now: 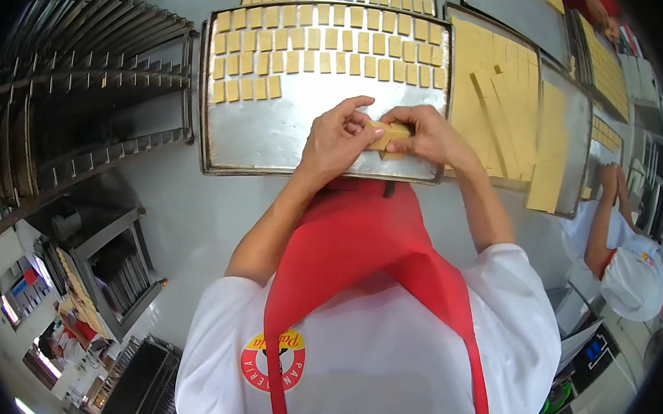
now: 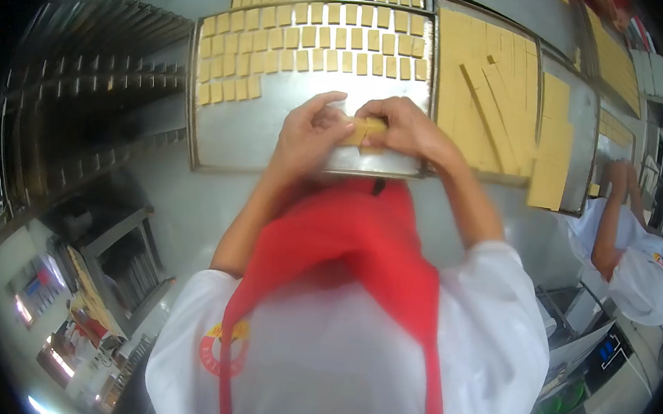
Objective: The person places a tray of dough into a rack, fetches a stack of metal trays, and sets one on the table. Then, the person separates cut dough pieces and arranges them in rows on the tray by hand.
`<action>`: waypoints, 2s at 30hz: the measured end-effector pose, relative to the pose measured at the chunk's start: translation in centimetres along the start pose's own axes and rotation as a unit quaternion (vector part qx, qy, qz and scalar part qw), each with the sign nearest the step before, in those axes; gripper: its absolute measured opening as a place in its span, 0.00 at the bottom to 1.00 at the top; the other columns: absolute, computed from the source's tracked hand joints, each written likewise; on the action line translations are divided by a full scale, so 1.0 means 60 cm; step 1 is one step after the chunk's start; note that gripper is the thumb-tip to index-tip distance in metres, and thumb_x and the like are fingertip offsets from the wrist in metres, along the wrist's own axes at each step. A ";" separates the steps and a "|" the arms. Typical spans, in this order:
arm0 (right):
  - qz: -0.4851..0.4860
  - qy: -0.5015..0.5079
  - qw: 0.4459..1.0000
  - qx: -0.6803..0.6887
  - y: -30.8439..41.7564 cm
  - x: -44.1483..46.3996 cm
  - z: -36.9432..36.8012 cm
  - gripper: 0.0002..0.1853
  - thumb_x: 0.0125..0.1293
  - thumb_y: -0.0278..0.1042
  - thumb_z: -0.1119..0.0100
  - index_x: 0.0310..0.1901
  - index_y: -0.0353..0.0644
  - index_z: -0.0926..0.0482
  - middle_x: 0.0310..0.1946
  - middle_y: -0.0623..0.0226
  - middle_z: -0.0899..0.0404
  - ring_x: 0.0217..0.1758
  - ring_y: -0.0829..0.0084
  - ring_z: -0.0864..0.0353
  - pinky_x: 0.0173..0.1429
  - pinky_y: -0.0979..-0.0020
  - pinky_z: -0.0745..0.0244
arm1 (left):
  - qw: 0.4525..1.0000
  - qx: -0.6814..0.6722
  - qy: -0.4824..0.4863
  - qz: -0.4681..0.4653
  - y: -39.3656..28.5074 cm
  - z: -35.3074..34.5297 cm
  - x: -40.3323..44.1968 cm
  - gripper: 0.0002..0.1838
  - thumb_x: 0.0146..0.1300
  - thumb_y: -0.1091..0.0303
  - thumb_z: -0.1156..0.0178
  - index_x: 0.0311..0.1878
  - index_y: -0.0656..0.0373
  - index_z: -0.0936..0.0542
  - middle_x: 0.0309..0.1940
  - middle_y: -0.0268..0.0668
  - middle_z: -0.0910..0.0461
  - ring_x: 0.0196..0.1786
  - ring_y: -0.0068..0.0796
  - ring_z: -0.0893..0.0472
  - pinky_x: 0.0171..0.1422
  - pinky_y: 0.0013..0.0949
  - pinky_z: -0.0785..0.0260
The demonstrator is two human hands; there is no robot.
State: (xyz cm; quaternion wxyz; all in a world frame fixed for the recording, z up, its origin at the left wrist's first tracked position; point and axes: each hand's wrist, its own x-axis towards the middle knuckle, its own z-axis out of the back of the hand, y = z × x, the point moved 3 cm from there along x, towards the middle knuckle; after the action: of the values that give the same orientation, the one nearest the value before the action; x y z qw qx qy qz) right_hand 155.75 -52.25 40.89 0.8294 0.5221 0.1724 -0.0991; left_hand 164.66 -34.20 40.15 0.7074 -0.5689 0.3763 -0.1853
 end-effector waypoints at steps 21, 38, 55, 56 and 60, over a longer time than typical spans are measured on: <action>0.017 -0.209 0.842 0.497 0.068 0.086 -0.152 0.21 0.65 0.16 0.33 0.60 0.28 0.19 0.49 0.58 0.15 0.53 0.70 0.15 0.59 0.68 0.18 | 0.967 -0.249 0.045 -0.001 0.014 0.165 0.005 0.22 0.67 0.73 0.29 0.62 0.68 0.20 0.43 0.38 0.15 0.44 0.22 0.16 0.50 0.26 0.21; 0.016 -0.245 0.714 0.656 0.019 0.079 -0.107 0.21 0.69 0.19 0.36 0.62 0.25 0.23 0.54 0.48 0.16 0.57 0.57 0.14 0.65 0.56 0.15 | 0.936 0.334 0.048 -0.095 0.009 0.160 -0.005 0.16 0.67 0.57 0.35 0.39 0.64 0.11 0.33 0.53 0.14 0.37 0.55 0.14 0.47 0.51 0.23; 0.128 -0.316 0.912 0.227 0.091 0.103 -0.165 0.19 0.60 0.14 0.29 0.54 0.34 0.14 0.56 0.61 0.16 0.57 0.72 0.15 0.58 0.73 0.15 | 0.985 -0.159 0.052 0.047 0.009 0.178 0.020 0.10 0.65 0.65 0.27 0.43 0.62 0.11 0.26 0.28 0.17 0.23 0.13 0.32 0.26 0.21 0.45; 0.162 -0.318 0.912 0.200 0.091 0.105 -0.164 0.19 0.60 0.14 0.29 0.54 0.35 0.14 0.56 0.60 0.17 0.57 0.71 0.15 0.58 0.72 0.15 | 0.987 -0.145 0.048 0.043 0.007 0.180 0.019 0.11 0.66 0.65 0.28 0.43 0.63 0.11 0.25 0.28 0.18 0.23 0.12 0.32 0.27 0.21 0.44; 0.129 -0.306 0.917 0.221 0.091 0.115 -0.160 0.19 0.59 0.14 0.28 0.54 0.35 0.14 0.54 0.60 0.18 0.55 0.69 0.15 0.56 0.71 0.15 | 0.997 -0.046 0.017 0.055 0.012 0.200 0.021 0.13 0.66 0.68 0.29 0.48 0.68 0.13 0.32 0.39 0.12 0.34 0.24 0.17 0.41 0.28 0.26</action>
State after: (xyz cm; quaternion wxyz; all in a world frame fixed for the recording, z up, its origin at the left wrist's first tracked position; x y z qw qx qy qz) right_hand 162.24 -41.13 38.92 0.7107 0.6539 -0.1850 -0.1821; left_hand 174.29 -26.86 39.88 0.6829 -0.5763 0.4270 -0.1382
